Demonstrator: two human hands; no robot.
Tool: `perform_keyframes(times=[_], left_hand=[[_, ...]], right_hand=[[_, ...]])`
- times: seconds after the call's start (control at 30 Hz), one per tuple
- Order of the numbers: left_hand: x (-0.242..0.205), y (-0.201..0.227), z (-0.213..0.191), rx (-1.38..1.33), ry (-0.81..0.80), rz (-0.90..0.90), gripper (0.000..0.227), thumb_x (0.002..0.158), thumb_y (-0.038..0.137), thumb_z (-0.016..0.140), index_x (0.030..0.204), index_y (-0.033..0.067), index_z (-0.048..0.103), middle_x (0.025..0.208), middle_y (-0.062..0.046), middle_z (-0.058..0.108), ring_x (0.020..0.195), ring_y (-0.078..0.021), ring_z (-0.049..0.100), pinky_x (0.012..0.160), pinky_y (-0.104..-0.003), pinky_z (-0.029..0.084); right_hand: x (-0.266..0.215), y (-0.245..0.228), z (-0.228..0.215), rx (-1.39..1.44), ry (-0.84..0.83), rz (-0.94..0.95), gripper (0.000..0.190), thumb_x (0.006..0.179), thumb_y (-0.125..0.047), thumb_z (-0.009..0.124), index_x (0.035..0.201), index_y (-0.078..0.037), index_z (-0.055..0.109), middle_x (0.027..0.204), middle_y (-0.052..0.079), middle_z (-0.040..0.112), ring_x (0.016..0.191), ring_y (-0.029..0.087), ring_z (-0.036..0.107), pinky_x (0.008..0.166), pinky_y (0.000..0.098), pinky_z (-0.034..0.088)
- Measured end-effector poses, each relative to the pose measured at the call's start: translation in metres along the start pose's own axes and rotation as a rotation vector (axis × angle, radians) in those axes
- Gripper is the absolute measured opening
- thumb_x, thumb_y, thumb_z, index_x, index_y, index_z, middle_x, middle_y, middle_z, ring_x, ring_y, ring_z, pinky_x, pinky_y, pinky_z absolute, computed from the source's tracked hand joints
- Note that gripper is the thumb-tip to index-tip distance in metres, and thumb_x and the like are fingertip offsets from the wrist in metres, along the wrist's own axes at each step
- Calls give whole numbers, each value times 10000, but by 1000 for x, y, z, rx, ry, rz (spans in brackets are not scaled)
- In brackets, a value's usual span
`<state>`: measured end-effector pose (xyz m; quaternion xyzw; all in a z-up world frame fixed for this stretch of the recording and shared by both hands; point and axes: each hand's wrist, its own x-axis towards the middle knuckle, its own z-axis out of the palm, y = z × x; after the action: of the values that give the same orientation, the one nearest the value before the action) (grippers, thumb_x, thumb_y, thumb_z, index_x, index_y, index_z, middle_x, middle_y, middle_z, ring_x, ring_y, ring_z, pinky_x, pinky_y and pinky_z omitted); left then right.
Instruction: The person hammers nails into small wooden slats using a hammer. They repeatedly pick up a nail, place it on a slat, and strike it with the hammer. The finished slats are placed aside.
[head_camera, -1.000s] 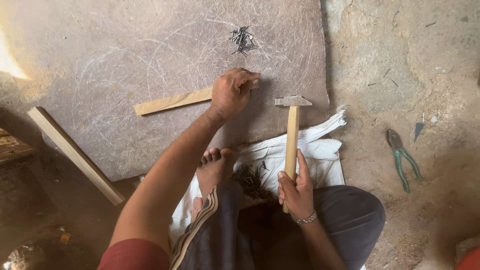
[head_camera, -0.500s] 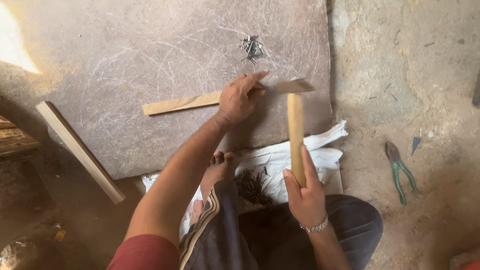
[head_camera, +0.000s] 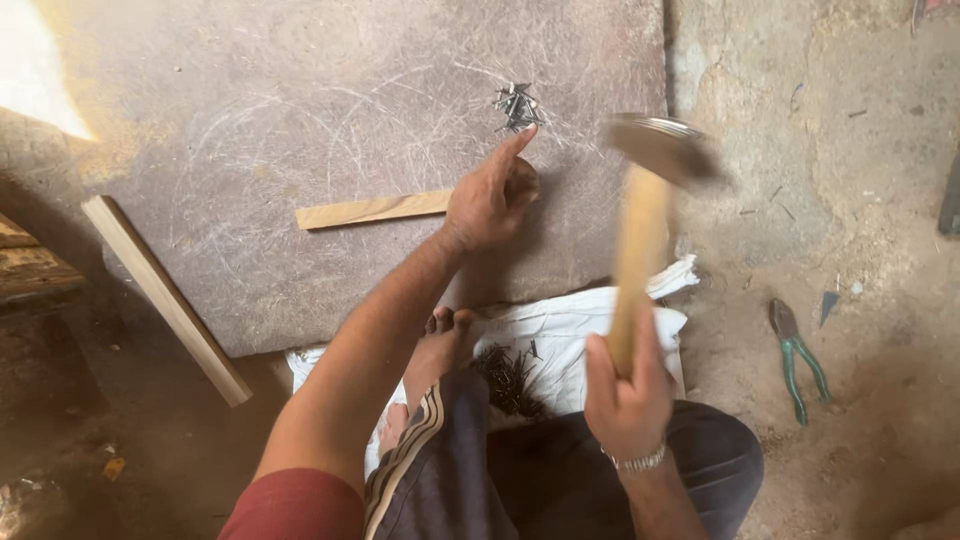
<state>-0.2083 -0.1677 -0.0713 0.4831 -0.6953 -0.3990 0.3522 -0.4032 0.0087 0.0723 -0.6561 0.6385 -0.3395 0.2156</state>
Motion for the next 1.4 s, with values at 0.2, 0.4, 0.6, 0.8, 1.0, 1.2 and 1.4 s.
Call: perform_keyframes(times=[0.2, 0.4, 0.6, 0.8, 1.0, 1.2, 1.4], left_hand=[[3, 0, -4, 44, -3, 7, 801, 835, -25, 585, 1555, 139, 275, 1172, -111, 636, 954, -277, 707, 850, -408, 590], [-2, 0, -1, -1, 5, 17, 731, 831, -8, 585, 1517, 138, 378, 1230, -130, 627, 1067, -306, 680, 923, -441, 580], [9, 22, -31, 389, -190, 15, 434, 828, 208, 778, 1220, 127, 608, 1254, -191, 580, 1185, -353, 560, 997, -445, 518], [30, 102, -64, 390, -214, 24, 310, 932, 250, 717, 1126, 51, 579, 1108, -137, 663, 1029, -256, 676, 926, -416, 589], [-11, 110, -137, -223, 276, 359, 453, 1119, -12, 710, 1472, 56, 434, 1157, -92, 675, 1083, -221, 793, 927, -308, 672], [-86, 9, -160, 6, 790, -495, 459, 952, 122, 835, 1292, 10, 547, 1131, -161, 620, 981, -212, 721, 817, -321, 696], [-126, -47, -135, 813, 766, -551, 561, 693, 286, 967, 1093, 40, 659, 1106, -218, 610, 1053, -437, 584, 929, -647, 465]], right_hand=[[-4, -1, 31, -169, -123, 174, 645, 1010, -201, 610, 1571, 18, 379, 790, 100, 692, 727, 232, 707, 799, 466, 583], [-40, 22, 27, -40, -213, 216, 661, 998, -222, 602, 1550, 52, 363, 1426, 298, 590, 1205, 353, 662, 977, 424, 536], [-80, 47, 22, -61, -119, 259, 691, 987, -170, 623, 1590, 18, 342, 1193, 269, 619, 973, 340, 617, 773, 393, 524], [-61, 53, 35, 461, -119, 711, 766, 929, -62, 589, 1599, -32, 218, 697, 26, 596, 415, 49, 477, 319, 233, 412], [-60, 50, 37, 592, -109, 758, 790, 952, -56, 563, 1629, -58, 155, 688, 24, 577, 421, 40, 461, 321, 226, 404], [-58, 55, 39, 607, -93, 678, 775, 951, -39, 559, 1623, -41, 173, 683, 32, 580, 417, 41, 463, 314, 233, 411], [-61, 58, 38, 619, -97, 702, 782, 950, -41, 556, 1620, -46, 153, 677, 19, 585, 417, 39, 463, 317, 233, 411]])
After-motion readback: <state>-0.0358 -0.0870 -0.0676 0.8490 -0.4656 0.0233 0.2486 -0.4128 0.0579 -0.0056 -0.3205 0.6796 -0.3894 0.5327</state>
